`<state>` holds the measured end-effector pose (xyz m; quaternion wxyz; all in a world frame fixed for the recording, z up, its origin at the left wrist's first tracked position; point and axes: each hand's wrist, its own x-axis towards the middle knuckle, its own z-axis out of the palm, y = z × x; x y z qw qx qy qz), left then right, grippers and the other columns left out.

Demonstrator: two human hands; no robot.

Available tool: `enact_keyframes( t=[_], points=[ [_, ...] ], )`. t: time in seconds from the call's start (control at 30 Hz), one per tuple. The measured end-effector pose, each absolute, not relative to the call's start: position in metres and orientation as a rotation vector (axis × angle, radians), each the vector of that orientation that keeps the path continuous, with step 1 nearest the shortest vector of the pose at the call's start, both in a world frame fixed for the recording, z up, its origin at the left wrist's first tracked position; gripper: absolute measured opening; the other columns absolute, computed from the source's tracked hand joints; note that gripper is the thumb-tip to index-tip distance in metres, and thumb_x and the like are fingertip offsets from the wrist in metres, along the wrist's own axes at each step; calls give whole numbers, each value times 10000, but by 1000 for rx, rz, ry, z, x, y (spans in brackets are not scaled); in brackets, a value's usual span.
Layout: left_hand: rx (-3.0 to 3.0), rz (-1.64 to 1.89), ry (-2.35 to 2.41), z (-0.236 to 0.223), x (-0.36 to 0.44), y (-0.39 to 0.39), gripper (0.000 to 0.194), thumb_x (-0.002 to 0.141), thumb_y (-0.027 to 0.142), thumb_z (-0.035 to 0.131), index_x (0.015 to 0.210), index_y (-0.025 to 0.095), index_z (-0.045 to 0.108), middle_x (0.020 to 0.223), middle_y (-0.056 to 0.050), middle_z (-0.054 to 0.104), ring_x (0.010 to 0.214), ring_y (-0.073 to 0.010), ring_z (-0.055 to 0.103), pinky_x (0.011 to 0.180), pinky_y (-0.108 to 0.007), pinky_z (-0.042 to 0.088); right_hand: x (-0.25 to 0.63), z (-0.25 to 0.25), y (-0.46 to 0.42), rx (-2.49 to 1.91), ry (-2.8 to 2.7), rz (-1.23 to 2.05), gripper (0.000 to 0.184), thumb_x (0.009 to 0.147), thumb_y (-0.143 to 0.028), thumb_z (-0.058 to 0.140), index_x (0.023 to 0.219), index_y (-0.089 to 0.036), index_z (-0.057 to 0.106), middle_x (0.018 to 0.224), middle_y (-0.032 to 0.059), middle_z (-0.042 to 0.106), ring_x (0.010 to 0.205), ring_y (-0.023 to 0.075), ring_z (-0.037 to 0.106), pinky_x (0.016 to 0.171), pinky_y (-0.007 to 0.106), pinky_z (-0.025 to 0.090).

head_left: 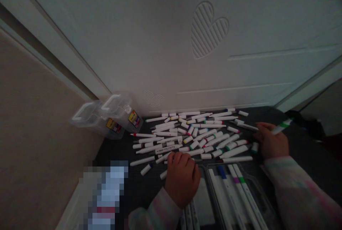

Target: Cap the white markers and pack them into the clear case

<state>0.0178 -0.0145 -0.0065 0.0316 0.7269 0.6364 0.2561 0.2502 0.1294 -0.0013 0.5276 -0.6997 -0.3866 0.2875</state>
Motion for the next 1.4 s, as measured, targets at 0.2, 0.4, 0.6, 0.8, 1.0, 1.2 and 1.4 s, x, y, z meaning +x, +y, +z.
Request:
enact_keyframes(
  t=[0.2, 0.4, 0.6, 0.8, 1.0, 1.2, 1.4],
  points=[
    [2244, 784, 1956, -5, 17, -14, 106, 782, 182, 483, 698, 171, 548, 793, -17, 583, 814, -187, 472, 816, -396, 323, 256, -10, 134, -1615, -908, 731, 211, 571, -298, 580, 718, -147, 585, 433, -49, 433, 421, 93, 388, 420, 238, 291],
    [2247, 770, 1935, -5, 14, -12, 118, 776, 163, 488, 683, 172, 560, 772, -20, 589, 800, -194, 476, 804, -398, 323, 253, -9, 134, -1522, -892, 777, 173, 589, -285, 587, 695, -150, 569, 383, -67, 391, 382, 69, 353, 381, 210, 251],
    [2252, 749, 1937, -3, 14, -11, 124, 779, 168, 485, 698, 175, 577, 798, -30, 606, 809, -206, 489, 803, -403, 321, 256, -16, 139, -1438, -863, 817, 155, 584, -276, 592, 684, -160, 564, 394, -80, 385, 378, 56, 339, 377, 197, 259],
    [2299, 777, 1931, -3, 13, -10, 137, 777, 168, 476, 695, 179, 584, 784, -33, 616, 801, -204, 504, 779, -386, 323, 257, -20, 141, -1392, -848, 849, 160, 576, -273, 595, 679, -154, 565, 396, -86, 368, 364, 50, 329, 367, 195, 233],
    [2338, 797, 1907, -2, 11, -8, 138, 777, 171, 477, 693, 177, 586, 780, -36, 622, 786, -208, 514, 753, -379, 325, 256, -19, 142, -1364, -841, 862, 158, 574, -274, 598, 671, -156, 555, 395, -89, 358, 368, 50, 318, 368, 199, 225],
    [2384, 780, 1913, -5, 9, -7, 177, 795, 182, 449, 694, 178, 594, 778, -46, 636, 767, -213, 522, 740, -384, 331, 256, -19, 142, -1377, -834, 859, 187, 565, -300, 607, 675, -153, 570, 449, -75, 403, 386, 51, 347, 383, 206, 271],
    [2421, 767, 1916, -5, 9, -7, 185, 805, 195, 436, 709, 184, 594, 792, -45, 642, 772, -203, 530, 747, -373, 337, 255, -18, 141, -1382, -837, 863, 189, 565, -306, 609, 675, -157, 573, 454, -71, 411, 399, 57, 361, 393, 208, 285]
  ],
)
